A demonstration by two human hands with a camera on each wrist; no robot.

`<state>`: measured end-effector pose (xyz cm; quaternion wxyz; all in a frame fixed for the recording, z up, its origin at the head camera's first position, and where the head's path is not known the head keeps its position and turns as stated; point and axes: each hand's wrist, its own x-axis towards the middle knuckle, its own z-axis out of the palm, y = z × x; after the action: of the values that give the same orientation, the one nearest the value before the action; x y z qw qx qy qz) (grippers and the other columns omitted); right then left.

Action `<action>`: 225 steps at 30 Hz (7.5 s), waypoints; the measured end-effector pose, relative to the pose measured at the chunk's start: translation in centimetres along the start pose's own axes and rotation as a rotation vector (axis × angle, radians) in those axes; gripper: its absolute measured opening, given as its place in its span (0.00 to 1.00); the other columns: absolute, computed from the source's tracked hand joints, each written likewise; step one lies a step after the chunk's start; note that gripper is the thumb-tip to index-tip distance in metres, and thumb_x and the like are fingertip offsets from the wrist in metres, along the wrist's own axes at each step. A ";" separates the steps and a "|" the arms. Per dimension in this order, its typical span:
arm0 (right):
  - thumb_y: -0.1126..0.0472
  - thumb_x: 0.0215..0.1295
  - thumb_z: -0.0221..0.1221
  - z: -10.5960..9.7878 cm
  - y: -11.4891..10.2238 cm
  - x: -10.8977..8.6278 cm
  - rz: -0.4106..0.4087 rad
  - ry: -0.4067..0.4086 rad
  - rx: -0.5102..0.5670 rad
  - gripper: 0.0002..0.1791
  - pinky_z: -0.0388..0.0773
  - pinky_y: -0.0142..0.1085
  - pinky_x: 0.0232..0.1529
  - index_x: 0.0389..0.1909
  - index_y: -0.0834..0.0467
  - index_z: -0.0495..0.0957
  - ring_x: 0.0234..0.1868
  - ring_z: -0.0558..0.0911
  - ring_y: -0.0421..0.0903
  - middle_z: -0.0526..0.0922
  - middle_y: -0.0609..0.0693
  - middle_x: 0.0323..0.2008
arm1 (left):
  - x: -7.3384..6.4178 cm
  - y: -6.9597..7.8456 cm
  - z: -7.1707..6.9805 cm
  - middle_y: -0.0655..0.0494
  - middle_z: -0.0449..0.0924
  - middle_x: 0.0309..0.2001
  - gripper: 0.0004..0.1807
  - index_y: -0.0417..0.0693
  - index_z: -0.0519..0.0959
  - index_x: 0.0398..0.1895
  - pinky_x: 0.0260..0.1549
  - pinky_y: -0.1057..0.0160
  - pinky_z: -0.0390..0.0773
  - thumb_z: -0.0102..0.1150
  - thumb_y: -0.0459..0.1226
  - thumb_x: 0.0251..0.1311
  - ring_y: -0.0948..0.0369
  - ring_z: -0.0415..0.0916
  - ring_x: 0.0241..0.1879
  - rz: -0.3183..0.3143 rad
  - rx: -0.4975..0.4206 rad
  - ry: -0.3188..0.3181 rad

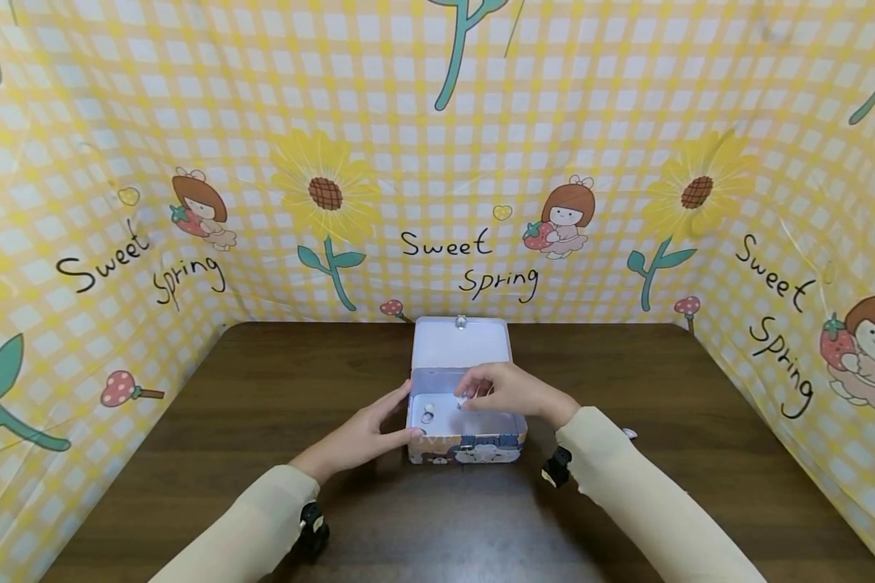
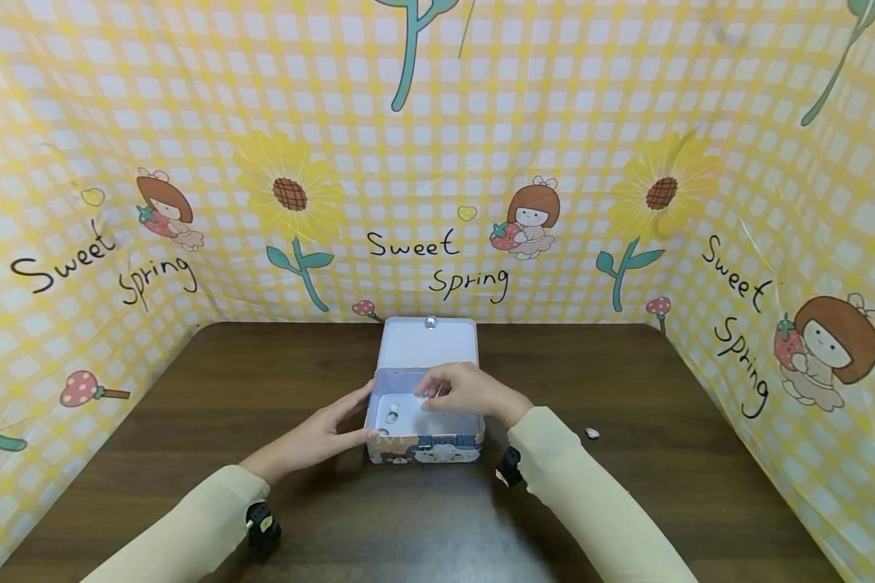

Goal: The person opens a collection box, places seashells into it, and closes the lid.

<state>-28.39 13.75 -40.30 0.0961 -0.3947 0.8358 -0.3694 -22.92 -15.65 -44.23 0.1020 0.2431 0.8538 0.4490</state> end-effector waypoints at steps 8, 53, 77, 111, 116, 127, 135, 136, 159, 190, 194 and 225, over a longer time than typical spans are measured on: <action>0.62 0.67 0.65 0.4 0.0 0.5 0.013 -0.013 -0.019 0.09 0.80 0.36 0.42 0.45 0.62 0.84 0.39 0.81 0.41 0.83 0.43 0.36 | 0.0 0.2 0.0 0.49 0.44 0.80 0.49 0.52 0.47 0.82 0.68 0.41 0.57 0.64 0.52 0.66 0.49 0.49 0.75 0.008 0.004 0.001; 0.60 0.66 0.67 -2.9 0.1 -3.9 0.060 0.073 -0.045 0.08 0.79 0.36 0.39 0.45 0.51 0.84 0.37 0.79 0.42 0.82 0.42 0.35 | -0.1 0.0 -0.1 0.54 0.43 0.80 0.49 0.54 0.47 0.82 0.69 0.41 0.55 0.64 0.52 0.66 0.51 0.47 0.76 -0.006 0.006 -0.006; 0.57 0.68 0.66 -4.8 2.5 -8.9 0.159 0.092 -0.082 0.11 0.79 0.36 0.42 0.46 0.58 0.83 0.38 0.80 0.43 0.82 0.43 0.36 | 0.0 0.1 0.0 0.52 0.43 0.80 0.49 0.53 0.47 0.82 0.69 0.41 0.55 0.64 0.51 0.66 0.49 0.48 0.76 -0.002 -0.005 -0.011; 0.59 0.63 0.69 -3.1 7.6 -12.2 0.320 0.020 0.031 0.13 0.76 0.33 0.39 0.47 0.59 0.82 0.38 0.77 0.45 0.81 0.47 0.36 | 0.0 -0.1 0.1 0.49 0.42 0.80 0.47 0.54 0.47 0.82 0.68 0.40 0.56 0.63 0.51 0.67 0.50 0.47 0.76 0.017 -0.002 -0.011; 0.58 0.62 0.70 -2.9 7.8 -12.2 0.319 0.023 0.021 0.14 0.75 0.32 0.40 0.46 0.57 0.83 0.38 0.77 0.43 0.80 0.46 0.36 | 0.0 -0.2 0.1 0.50 0.42 0.80 0.47 0.54 0.47 0.82 0.68 0.39 0.57 0.63 0.50 0.67 0.50 0.47 0.76 0.016 -0.001 -0.010; 0.58 0.63 0.70 -2.9 7.8 -12.1 0.315 0.025 0.011 0.12 0.75 0.33 0.37 0.44 0.57 0.83 0.36 0.76 0.44 0.80 0.46 0.34 | 0.1 -0.2 0.1 0.52 0.42 0.80 0.47 0.54 0.46 0.82 0.68 0.41 0.56 0.62 0.51 0.68 0.51 0.47 0.76 0.013 -0.004 -0.015; 0.58 0.64 0.69 -2.8 7.9 -11.9 0.306 0.019 -0.008 0.08 0.75 0.33 0.36 0.41 0.56 0.83 0.35 0.77 0.42 0.81 0.45 0.33 | 0.1 -0.2 0.0 0.50 0.42 0.80 0.48 0.53 0.46 0.82 0.69 0.42 0.56 0.62 0.51 0.67 0.51 0.47 0.76 0.012 -0.002 -0.015; 0.58 0.64 0.69 -2.8 8.0 -11.9 0.305 0.017 -0.009 0.08 0.76 0.33 0.36 0.41 0.56 0.83 0.34 0.77 0.42 0.81 0.44 0.33 | 0.1 -0.2 0.0 0.50 0.42 0.80 0.48 0.53 0.46 0.82 0.68 0.42 0.56 0.62 0.51 0.67 0.51 0.47 0.76 0.013 -0.002 -0.014; 0.60 0.65 0.68 -4.1 6.4 -11.7 0.284 0.043 -0.033 0.07 0.76 0.33 0.35 0.40 0.56 0.83 0.33 0.78 0.41 0.80 0.44 0.32 | 0.1 -0.3 0.0 0.50 0.42 0.80 0.48 0.53 0.47 0.82 0.69 0.42 0.55 0.63 0.50 0.67 0.50 0.48 0.76 0.027 -0.011 -0.015; 0.62 0.64 0.69 -5.0 0.4 -5.8 0.081 0.083 -0.058 0.08 0.80 0.37 0.41 0.43 0.56 0.84 0.38 0.79 0.44 0.81 0.44 0.35 | 0.2 -0.5 0.0 0.51 0.43 0.80 0.47 0.55 0.47 0.82 0.69 0.42 0.55 0.63 0.50 0.67 0.50 0.47 0.76 0.032 -0.021 -0.010; 0.62 0.64 0.68 -4.4 -0.1 -4.7 0.046 0.084 -0.050 0.08 0.80 0.36 0.41 0.43 0.56 0.84 0.38 0.79 0.44 0.82 0.43 0.36 | 0.2 -0.5 0.0 0.51 0.43 0.80 0.47 0.55 0.47 0.82 0.68 0.41 0.55 0.64 0.49 0.67 0.50 0.48 0.76 0.030 -0.026 -0.007; 0.64 0.63 0.68 -0.7 0.3 0.0 0.057 -0.011 -0.038 0.07 0.78 0.34 0.39 0.41 0.60 0.84 0.36 0.78 0.41 0.80 0.42 0.32 | 0.2 -0.4 0.1 0.52 0.45 0.80 0.48 0.53 0.47 0.82 0.68 0.43 0.57 0.64 0.50 0.66 0.50 0.50 0.75 0.016 -0.036 -0.004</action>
<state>-28.92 14.24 -40.05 0.1036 -0.3746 0.8530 -0.3483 -23.19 -15.71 -44.63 0.1046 0.2488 0.8435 0.4644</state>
